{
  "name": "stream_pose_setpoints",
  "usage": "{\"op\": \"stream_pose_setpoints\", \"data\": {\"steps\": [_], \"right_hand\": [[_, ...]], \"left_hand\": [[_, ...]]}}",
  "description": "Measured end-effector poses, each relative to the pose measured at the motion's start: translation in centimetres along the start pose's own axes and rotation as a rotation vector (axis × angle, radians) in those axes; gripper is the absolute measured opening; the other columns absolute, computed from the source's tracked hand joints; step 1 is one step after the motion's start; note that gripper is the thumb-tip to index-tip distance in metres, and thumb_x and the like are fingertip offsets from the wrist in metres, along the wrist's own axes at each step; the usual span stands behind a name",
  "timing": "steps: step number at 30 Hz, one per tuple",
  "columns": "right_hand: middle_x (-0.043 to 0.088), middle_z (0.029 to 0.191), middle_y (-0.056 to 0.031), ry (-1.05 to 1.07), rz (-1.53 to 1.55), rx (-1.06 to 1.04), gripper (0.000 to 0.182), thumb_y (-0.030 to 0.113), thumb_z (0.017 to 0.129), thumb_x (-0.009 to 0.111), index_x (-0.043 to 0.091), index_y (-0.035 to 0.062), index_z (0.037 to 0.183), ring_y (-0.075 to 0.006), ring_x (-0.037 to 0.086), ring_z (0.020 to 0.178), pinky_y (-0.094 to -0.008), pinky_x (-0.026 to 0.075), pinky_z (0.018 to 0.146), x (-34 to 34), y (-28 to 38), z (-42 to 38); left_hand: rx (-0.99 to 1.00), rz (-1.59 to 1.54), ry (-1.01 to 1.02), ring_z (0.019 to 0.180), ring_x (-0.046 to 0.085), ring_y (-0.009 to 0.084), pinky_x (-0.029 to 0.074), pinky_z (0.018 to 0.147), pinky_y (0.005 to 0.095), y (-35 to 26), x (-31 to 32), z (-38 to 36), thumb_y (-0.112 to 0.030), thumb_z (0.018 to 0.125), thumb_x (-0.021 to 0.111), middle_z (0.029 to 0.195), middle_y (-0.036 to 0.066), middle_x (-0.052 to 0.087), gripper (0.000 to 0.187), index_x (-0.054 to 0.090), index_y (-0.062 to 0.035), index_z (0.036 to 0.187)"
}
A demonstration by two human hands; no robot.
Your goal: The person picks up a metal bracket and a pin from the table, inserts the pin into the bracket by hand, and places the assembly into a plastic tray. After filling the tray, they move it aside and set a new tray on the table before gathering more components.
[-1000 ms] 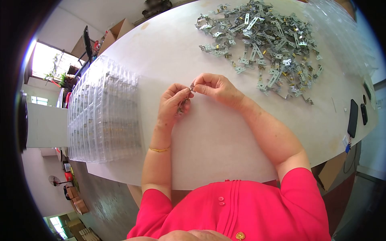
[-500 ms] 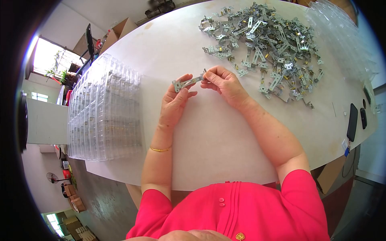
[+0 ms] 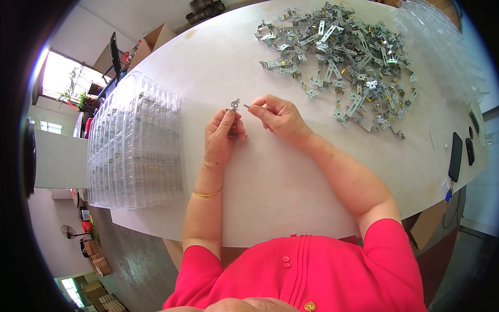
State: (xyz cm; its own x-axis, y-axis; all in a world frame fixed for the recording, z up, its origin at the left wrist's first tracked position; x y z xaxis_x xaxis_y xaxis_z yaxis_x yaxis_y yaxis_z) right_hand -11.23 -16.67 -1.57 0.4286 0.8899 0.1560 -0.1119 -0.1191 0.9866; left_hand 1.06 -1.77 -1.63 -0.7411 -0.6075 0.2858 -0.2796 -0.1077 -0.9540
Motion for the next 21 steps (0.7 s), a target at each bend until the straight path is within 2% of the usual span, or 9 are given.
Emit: {"op": "stream_pose_setpoints", "data": {"steps": [4, 11, 17, 21], "right_hand": [[0.055, 0.068, 0.0063, -0.012, -0.04, -0.025, 0.016, 0.026, 0.102, 0.071, 0.071, 0.01, 0.104, -0.0026, 0.049, 0.062, -0.0216, 0.039, 0.054, 0.21, -0.02, -0.16], [0.058, 0.074, 0.0052, -0.012, -0.082, -0.06, 0.017, 0.025, 0.103, 0.068, 0.07, 0.0086, 0.106, -0.0032, 0.051, 0.063, -0.0205, 0.04, 0.054, 0.24, -0.25, -0.15], [0.061, 0.074, 0.0027, -0.017, -0.125, -0.061, 0.014, 0.014, 0.104, 0.063, 0.064, 0.0052, 0.115, -0.0054, 0.057, 0.069, -0.0242, 0.047, 0.061, 0.43, 0.27, -0.4], [0.062, 0.075, 0.0017, 0.02, -0.068, -0.044, 0.015, 0.012, 0.104, 0.062, 0.062, 0.0047, 0.117, -0.0057, 0.057, 0.069, -0.0246, 0.048, 0.062, 0.5, 0.35, -0.49]], "left_hand": [[-0.021, 0.134, -0.008, 0.054, 0.055, 0.0099, 0.044, 0.05, 0.023, 0.07, 0.23, -0.14, -0.027, 0.109, 0.058, 0.074, 0.003, 0.064, 0.026, 0.064, -0.0045, 0.098], [0.016, 0.261, -0.05, 0.052, 0.052, 0.0064, 0.039, 0.047, 0.0199, -0.2, 0.76, -0.37, -0.027, 0.108, 0.059, 0.073, 0.001, 0.063, 0.026, 0.065, -0.0042, 0.097], [0.064, 0.4, -0.076, 0.053, 0.048, 0.0032, 0.036, 0.047, 0.0197, -0.25, 0.55, -0.33, -0.023, 0.106, 0.063, 0.072, 0.0, 0.063, 0.022, 0.065, -0.0037, 0.096], [0.141, 0.53, -0.069, 0.056, 0.049, 0.0027, 0.037, 0.05, 0.02, 0.06, 0.98, -0.32, -0.02, 0.104, 0.065, 0.072, 0.0, 0.064, 0.02, 0.066, -0.0034, 0.094]]}}
Point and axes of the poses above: each hand's wrist, its own z-axis towards the middle knuckle, its own x-axis out of the palm, y = z × x, the point moved 3 cm from there along z, towards the middle knuckle
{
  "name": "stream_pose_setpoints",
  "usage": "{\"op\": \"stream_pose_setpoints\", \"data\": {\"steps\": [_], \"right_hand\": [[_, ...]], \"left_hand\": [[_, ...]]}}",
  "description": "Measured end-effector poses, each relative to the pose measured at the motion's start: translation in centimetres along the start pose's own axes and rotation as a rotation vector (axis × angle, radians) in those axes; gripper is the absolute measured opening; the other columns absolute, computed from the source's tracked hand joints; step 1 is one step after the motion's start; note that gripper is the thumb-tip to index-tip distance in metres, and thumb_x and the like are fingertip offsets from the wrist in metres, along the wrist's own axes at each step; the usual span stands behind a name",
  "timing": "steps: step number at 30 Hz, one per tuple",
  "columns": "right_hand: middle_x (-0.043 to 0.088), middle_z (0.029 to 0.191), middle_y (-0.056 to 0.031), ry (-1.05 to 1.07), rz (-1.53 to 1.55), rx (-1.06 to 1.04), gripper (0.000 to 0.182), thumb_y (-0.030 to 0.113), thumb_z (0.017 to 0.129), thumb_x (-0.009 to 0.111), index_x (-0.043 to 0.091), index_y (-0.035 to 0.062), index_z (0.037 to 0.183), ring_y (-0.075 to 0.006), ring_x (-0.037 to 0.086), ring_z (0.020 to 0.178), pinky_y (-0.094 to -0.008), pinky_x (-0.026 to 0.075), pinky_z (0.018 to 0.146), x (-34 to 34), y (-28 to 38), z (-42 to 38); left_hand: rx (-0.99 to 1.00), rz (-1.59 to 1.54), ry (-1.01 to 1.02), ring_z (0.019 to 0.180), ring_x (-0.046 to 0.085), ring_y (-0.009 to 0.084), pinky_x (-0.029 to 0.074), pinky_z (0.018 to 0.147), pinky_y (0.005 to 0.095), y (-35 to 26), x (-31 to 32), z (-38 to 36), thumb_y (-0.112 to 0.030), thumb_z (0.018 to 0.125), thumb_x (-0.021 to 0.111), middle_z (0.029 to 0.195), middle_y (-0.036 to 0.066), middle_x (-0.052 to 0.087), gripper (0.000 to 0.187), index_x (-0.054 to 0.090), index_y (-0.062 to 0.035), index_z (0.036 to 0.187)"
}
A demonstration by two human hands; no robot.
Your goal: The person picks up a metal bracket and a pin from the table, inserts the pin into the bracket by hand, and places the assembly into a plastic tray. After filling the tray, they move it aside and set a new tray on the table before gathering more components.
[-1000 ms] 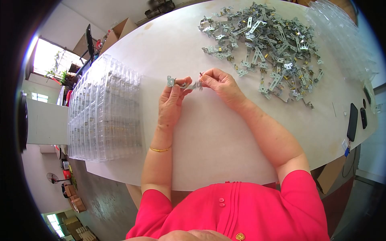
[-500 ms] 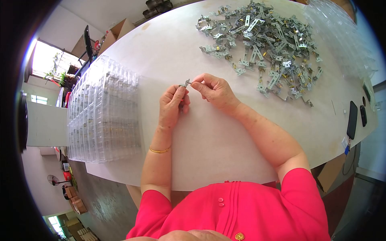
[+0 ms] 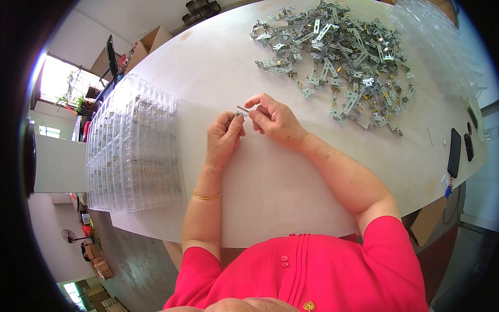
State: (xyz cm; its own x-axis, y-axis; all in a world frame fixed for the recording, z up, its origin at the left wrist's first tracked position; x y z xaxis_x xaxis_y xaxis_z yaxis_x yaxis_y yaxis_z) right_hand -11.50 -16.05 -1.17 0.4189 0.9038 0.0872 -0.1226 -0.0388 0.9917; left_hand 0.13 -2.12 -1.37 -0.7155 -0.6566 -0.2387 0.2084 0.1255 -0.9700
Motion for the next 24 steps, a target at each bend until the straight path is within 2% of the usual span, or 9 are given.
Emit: {"op": "stream_pose_setpoints", "data": {"steps": [5, 8, 11, 13, 14, 16, 17, 23, 24], "right_hand": [[0.063, 0.08, 0.0008, 0.02, -0.043, 0.016, 0.011, 0.012, 0.101, 0.065, 0.067, 0.0058, 0.111, -0.0068, 0.058, 0.072, -0.0251, 0.049, 0.064, 0.0, -0.2, 0.0], [0.065, 0.1, -0.0003, -0.053, -0.235, -0.239, 0.012, 0.01, 0.101, 0.068, 0.067, 0.0054, 0.112, -0.0064, 0.059, 0.083, -0.0236, 0.049, 0.073, -0.5, -1.8, 0.4], [0.063, 0.092, -0.0012, -0.164, -0.372, -0.421, 0.01, 0.01, 0.096, 0.073, 0.07, 0.0085, 0.105, -0.0079, 0.057, 0.076, -0.0252, 0.049, 0.069, -0.7, -0.4, 0.5], [0.063, 0.089, 0.0003, -0.236, -0.252, -0.41, 0.009, 0.011, 0.097, 0.073, 0.07, 0.0077, 0.104, -0.0071, 0.056, 0.075, -0.0243, 0.048, 0.068, -0.7, -0.8, 0.7], [0.064, 0.088, 0.001, -0.272, -0.192, -0.404, 0.008, 0.012, 0.098, 0.072, 0.069, 0.0072, 0.104, -0.0066, 0.056, 0.075, -0.0238, 0.047, 0.068, -0.8, -0.9, 0.7], [0.063, 0.086, 0.0026, -0.251, -0.08, -0.22, 0.008, 0.013, 0.099, 0.072, 0.069, 0.0068, 0.103, -0.0056, 0.055, 0.075, -0.0236, 0.047, 0.067, -1.1, -1.1, 0.7], [0.063, 0.084, 0.0034, -0.24, -0.024, -0.129, 0.009, 0.014, 0.099, 0.072, 0.068, 0.0066, 0.103, -0.0051, 0.055, 0.074, -0.0234, 0.047, 0.067, -1.2, -1.2, 0.7], [0.063, 0.084, 0.0032, -0.187, -0.101, -0.176, 0.009, 0.015, 0.1, 0.071, 0.071, 0.0056, 0.101, -0.0052, 0.053, 0.073, -0.0252, 0.047, 0.066, -0.8, -1.6, 0.8], [0.064, 0.087, 0.0028, -0.171, -0.142, -0.156, 0.009, 0.014, 0.1, 0.072, 0.071, 0.005, 0.101, -0.0056, 0.055, 0.078, -0.0251, 0.049, 0.07, -0.7, -1.4, 0.7]], "left_hand": [[0.102, 0.108, -0.01, 0.063, 0.054, 0.0041, 0.042, 0.057, 0.0216, 0.0, 0.4, -0.1, -0.018, 0.103, 0.067, 0.071, -0.001, 0.063, 0.019, 0.066, -0.002, 0.093], [0.113, 0.149, -0.003, 0.065, 0.056, 0.0047, 0.044, 0.059, 0.0225, -0.5, 0.6, -0.3, -0.017, 0.102, 0.068, 0.071, -0.001, 0.062, 0.019, 0.066, -0.0013, 0.093], [0.155, 0.207, 0.032, 0.063, 0.055, 0.0046, 0.043, 0.057, 0.0227, -0.5, 0.7, -0.4, -0.017, 0.102, 0.068, 0.071, -0.001, 0.062, 0.018, 0.066, -0.0015, 0.093], [0.232, 0.321, 0.099, 0.061, 0.054, 0.0045, 0.042, 0.054, 0.022, -0.5, 0.6, -0.3, -0.018, 0.103, 0.067, 0.071, 0.0, 0.063, 0.018, 0.066, -0.0024, 0.093], [0.113, 0.173, 0.098, 0.059, 0.053, 0.0045, 0.04, 0.052, 0.0216, -0.2, 0.6, -0.4, -0.02, 0.104, 0.066, 0.071, 0.0, 0.063, 0.019, 0.066, -0.0033, 0.093], [-0.124, -0.123, 0.095, 0.054, 0.05, 0.0045, 0.037, 0.049, 0.0207, -1.1, 0.8, -0.7, -0.023, 0.105, 0.064, 0.071, 0.001, 0.063, 0.021, 0.066, -0.0051, 0.093], [-0.158, -0.213, 0.09, 0.053, 0.049, 0.0046, 0.036, 0.047, 0.0203, -1.0, 0.6, -0.6, -0.024, 0.106, 0.062, 0.071, 0.001, 0.063, 0.022, 0.066, -0.0058, 0.093], [-0.224, -0.586, 0.086, 0.047, 0.044, 0.0073, 0.032, 0.044, 0.0205, 0.3, -1.0, 0.3, -0.027, 0.109, 0.056, 0.071, 0.004, 0.063, 0.026, 0.065, -0.0062, 0.096], [-0.219, -0.583, 0.094, 0.047, 0.044, 0.0075, 0.032, 0.044, 0.0206, 0.3, -1.0, 0.3, -0.027, 0.109, 0.055, 0.071, 0.004, 0.063, 0.026, 0.065, -0.0061, 0.096]]}}
Point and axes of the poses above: each hand's wrist, its own z-axis towards the middle knuckle, its own x-axis out of the palm, y = z × x, the point moved 3 cm from there along z, towards the middle knuckle
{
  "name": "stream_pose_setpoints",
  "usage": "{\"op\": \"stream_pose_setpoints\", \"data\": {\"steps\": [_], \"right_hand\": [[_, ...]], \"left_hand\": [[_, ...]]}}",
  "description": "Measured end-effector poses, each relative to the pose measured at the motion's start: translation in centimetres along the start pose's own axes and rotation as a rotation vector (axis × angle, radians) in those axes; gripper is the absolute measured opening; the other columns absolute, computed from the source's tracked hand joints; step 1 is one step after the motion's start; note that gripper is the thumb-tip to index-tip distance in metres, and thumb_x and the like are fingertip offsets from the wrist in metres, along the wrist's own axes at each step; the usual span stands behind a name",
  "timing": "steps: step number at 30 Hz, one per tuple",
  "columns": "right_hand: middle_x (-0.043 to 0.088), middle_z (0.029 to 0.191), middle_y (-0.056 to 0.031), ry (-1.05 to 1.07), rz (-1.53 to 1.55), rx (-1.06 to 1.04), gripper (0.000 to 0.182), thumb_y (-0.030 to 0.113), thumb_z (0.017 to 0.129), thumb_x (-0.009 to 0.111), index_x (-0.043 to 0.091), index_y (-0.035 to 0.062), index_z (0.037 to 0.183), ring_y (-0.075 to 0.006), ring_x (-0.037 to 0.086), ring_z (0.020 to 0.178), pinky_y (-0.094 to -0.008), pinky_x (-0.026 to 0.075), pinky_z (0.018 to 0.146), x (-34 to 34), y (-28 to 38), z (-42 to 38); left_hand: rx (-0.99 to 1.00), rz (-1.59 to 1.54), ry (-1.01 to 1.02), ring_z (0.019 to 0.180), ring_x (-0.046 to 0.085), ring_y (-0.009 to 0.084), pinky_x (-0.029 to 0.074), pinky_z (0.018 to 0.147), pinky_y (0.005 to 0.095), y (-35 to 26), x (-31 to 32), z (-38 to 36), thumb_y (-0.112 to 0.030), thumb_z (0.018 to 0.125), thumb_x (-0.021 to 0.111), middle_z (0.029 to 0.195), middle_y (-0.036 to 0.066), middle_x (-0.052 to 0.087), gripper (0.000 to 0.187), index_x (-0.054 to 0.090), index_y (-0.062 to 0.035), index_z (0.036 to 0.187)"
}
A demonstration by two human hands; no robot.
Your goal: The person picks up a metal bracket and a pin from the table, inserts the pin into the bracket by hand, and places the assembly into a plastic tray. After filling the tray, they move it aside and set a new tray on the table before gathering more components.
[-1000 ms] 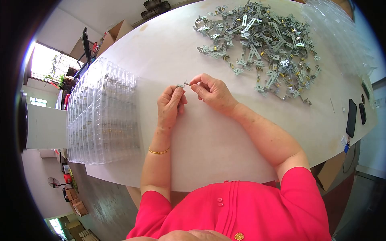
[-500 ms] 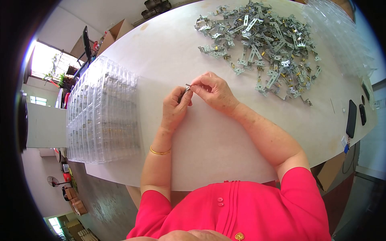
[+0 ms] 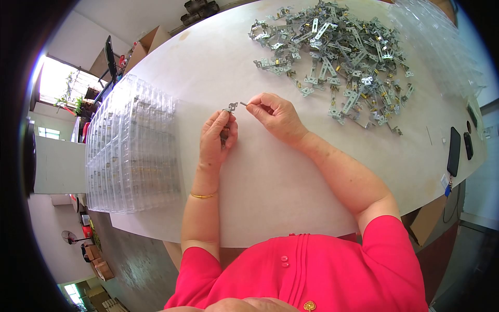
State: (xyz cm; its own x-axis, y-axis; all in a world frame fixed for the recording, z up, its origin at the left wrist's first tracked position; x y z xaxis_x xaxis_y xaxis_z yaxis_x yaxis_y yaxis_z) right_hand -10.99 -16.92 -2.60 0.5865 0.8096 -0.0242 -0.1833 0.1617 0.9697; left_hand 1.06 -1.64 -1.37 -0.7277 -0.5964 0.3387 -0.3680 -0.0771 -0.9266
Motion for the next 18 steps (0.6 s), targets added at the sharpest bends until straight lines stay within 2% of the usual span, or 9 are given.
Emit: {"op": "stream_pose_setpoints", "data": {"steps": [2, 11, 18], "right_hand": [[0.066, 0.094, 0.0022, 0.04, -0.084, 0.029, 0.01, 0.013, 0.099, 0.072, 0.071, 0.0039, 0.102, -0.0063, 0.06, 0.088, -0.025, 0.051, 0.078, -0.06, 0.6, -0.19], [0.066, 0.095, -0.0008, 0.044, -0.148, 0.014, 0.011, 0.013, 0.099, 0.072, 0.071, 0.0027, 0.102, -0.0083, 0.062, 0.088, -0.0264, 0.052, 0.078, -0.12, 0.58, -0.13], [0.067, 0.096, -0.0011, 0.06, -0.171, -0.038, 0.01, 0.009, 0.101, 0.067, 0.07, 0.0032, 0.108, -0.0085, 0.062, 0.086, -0.0263, 0.053, 0.078, -0.12, 0.42, -0.16]], "left_hand": [[0.004, 0.008, 0.015, 0.047, 0.044, 0.0079, 0.032, 0.044, 0.0209, -0.1, 0.09, -0.02, -0.027, 0.109, 0.055, 0.071, 0.004, 0.063, 0.027, 0.065, -0.0059, 0.096], [0.067, 0.144, 0.007, 0.05, 0.047, 0.0065, 0.035, 0.045, 0.0199, 0.02, 0.27, -0.12, -0.024, 0.108, 0.058, 0.072, 0.003, 0.063, 0.023, 0.065, -0.0066, 0.095], [0.113, 0.442, 0.02, 0.054, 0.048, 0.0035, 0.036, 0.048, 0.0202, -0.23, 0.84, -0.57, -0.022, 0.104, 0.065, 0.072, -0.001, 0.063, 0.019, 0.066, -0.0052, 0.094]]}}
Point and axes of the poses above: each hand's wrist, its own z-axis towards the middle knuckle, its own x-axis out of the palm, y = z × x, the point moved 3 cm from there along z, towards the middle knuckle
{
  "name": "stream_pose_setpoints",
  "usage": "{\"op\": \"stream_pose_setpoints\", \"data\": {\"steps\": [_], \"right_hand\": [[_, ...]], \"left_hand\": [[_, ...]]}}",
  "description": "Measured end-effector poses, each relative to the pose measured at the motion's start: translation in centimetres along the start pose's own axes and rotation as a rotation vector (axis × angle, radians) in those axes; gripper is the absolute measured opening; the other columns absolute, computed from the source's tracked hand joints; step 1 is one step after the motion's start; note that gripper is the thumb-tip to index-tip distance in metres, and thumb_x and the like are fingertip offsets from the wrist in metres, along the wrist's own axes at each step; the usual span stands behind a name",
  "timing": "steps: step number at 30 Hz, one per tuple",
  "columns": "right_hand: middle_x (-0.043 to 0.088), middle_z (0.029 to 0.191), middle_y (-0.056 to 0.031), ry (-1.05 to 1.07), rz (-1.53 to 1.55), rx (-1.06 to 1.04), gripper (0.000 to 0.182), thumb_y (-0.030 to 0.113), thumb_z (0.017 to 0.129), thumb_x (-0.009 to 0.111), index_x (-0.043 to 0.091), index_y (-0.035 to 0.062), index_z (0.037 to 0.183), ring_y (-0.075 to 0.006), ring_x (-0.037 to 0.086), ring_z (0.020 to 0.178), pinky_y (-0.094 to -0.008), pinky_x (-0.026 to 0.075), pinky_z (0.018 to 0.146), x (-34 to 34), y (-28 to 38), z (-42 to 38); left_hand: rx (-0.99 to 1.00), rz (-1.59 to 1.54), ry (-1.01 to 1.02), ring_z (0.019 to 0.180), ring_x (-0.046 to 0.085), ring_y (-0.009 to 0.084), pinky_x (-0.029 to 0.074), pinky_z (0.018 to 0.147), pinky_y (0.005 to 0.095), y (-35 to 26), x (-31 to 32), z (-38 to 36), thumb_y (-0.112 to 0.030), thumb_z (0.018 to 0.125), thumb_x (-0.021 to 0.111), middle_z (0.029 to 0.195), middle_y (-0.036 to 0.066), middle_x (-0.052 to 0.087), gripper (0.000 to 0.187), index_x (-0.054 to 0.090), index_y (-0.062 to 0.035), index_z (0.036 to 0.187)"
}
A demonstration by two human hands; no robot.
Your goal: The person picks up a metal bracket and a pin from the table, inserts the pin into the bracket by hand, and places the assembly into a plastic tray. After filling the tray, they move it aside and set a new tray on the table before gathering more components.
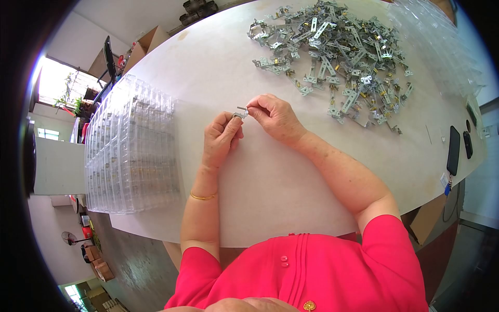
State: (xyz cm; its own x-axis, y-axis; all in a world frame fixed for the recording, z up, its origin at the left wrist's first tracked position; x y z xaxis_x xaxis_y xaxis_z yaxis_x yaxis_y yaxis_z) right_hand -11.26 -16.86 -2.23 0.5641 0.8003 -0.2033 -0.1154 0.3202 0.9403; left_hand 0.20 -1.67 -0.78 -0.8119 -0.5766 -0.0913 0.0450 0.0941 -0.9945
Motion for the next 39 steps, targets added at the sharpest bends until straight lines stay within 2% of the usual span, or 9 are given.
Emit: {"op": "stream_pose_setpoints", "data": {"steps": [5, 8, 11, 20, 23, 26, 29, 35, 39], "right_hand": [[0.068, 0.098, -0.0005, 0.1, 0.193, 0.138, 0.016, 0.005, 0.103, 0.058, 0.068, 0.0031, 0.116, -0.0077, 0.061, 0.083, -0.0246, 0.052, 0.076, 0.1, 0.1, 0.0], [0.068, 0.098, -0.0002, 0.173, 0.227, 0.214, 0.017, 0.006, 0.104, 0.056, 0.068, 0.0021, 0.115, -0.0076, 0.061, 0.084, -0.024, 0.052, 0.077, -0.3, 0.6, 0.1], [0.067, 0.09, 0.0004, 0.197, 0.37, 0.261, 0.017, 0.005, 0.101, 0.056, 0.07, 0.0021, 0.111, -0.0072, 0.061, 0.079, -0.0252, 0.052, 0.072, -0.6, 0.2, 0.3], [0.069, 0.096, 0.0019, 0.188, 0.364, 0.159, 0.013, 0.015, 0.103, 0.066, 0.071, 0.0047, 0.11, -0.0047, 0.06, 0.088, -0.0242, 0.051, 0.079, 0.0, -0.7, 0.3], [0.07, 0.103, -0.0002, 0.144, 0.401, 0.122, 0.016, 0.016, 0.104, 0.066, 0.069, 0.0038, 0.113, -0.0075, 0.062, 0.098, -0.026, 0.051, 0.09, -0.4, -0.4, 0.5], [0.07, 0.1, 0.0, 0.145, 0.384, 0.048, 0.015, 0.017, 0.104, 0.066, 0.07, 0.0047, 0.112, -0.0075, 0.063, 0.093, -0.0259, 0.052, 0.086, -0.5, -0.9, 0.8], [0.069, 0.096, -0.0002, 0.21, 0.415, 0.204, 0.014, 0.018, 0.104, 0.066, 0.069, 0.0047, 0.11, -0.0085, 0.064, 0.088, -0.0265, 0.054, 0.082, -0.2, -0.5, 0.4], [0.07, 0.092, -0.0018, 0.159, 0.385, 0.191, 0.014, 0.016, 0.104, 0.065, 0.069, 0.0043, 0.109, -0.0097, 0.066, 0.083, -0.0261, 0.055, 0.077, -0.5, -0.6, 0.5], [0.071, 0.094, -0.0034, 0.065, 0.47, 0.189, 0.014, 0.016, 0.104, 0.065, 0.069, 0.0041, 0.11, -0.011, 0.068, 0.085, -0.0268, 0.057, 0.077, -0.8, -0.3, 0.7]], "left_hand": [[0.046, 0.118, -0.054, 0.062, 0.053, 0.0044, 0.042, 0.058, 0.0223, -0.1, 0.5, -0.1, -0.017, 0.099, 0.071, 0.071, -0.002, 0.063, 0.016, 0.069, -0.0021, 0.096], [0.17, 0.186, -0.047, 0.061, 0.052, 0.003, 0.04, 0.054, 0.0204, 0.6, 0.8, 0.0, -0.017, 0.101, 0.07, 0.074, -0.002, 0.063, 0.015, 0.068, -0.002, 0.096], [0.169, 0.286, -0.013, 0.065, 0.052, 0.0031, 0.041, 0.058, 0.022, 0.8, 0.8, -0.1, -0.014, 0.1, 0.07, 0.073, -0.004, 0.062, 0.013, 0.068, -0.0012, 0.096], [0.375, 0.46, 0.001, 0.063, 0.039, 0.0057, 0.036, 0.054, 0.0258, -0.2, 1.7, -0.6, -0.01, 0.095, 0.075, 0.068, -0.003, 0.048, 0.013, 0.066, -0.0016, 0.091], [0.395, 0.482, -0.027, 0.061, 0.04, 0.0057, 0.037, 0.053, 0.0259, -0.1, 1.7, -0.6, -0.01, 0.094, 0.075, 0.067, -0.001, 0.05, 0.014, 0.065, -0.0013, 0.09], [0.365, 0.417, -0.19, 0.061, 0.043, 0.0059, 0.038, 0.054, 0.0252, -0.3, 1.9, -0.7, -0.01, 0.095, 0.075, 0.066, -0.001, 0.052, 0.015, 0.065, -0.0011, 0.09], [0.31, 0.461, -0.24, 0.058, 0.052, 0.0125, 0.046, 0.056, 0.0286, 0.1, 1.3, -0.5, -0.013, 0.093, 0.077, 0.069, 0.006, 0.061, 0.015, 0.066, -0.0024, 0.094], [0.428, 0.483, -0.215, 0.064, 0.059, 0.0129, 0.047, 0.058, 0.0284, -0.6, 1.5, -0.6, -0.013, 0.093, 0.074, 0.076, 0.007, 0.065, 0.015, 0.068, -0.0008, 0.099], [0.294, 0.348, -0.154, 0.07, 0.06, 0.0121, 0.047, 0.063, 0.0276, -0.4, 0.6, -0.5, -0.014, 0.096, 0.068, 0.08, 0.007, 0.067, 0.018, 0.07, 0.0009, 0.105]]}}
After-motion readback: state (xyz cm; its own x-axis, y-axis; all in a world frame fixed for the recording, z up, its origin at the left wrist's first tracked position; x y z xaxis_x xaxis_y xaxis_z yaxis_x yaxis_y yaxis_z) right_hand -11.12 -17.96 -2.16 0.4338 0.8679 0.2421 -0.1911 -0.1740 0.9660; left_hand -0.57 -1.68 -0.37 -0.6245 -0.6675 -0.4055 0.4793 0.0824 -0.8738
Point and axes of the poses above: each hand's wrist, its own z-axis towards the middle knuckle, its own x-axis out of the palm, y = z × x, the point moved 3 cm from there along z, towards the middle knuckle
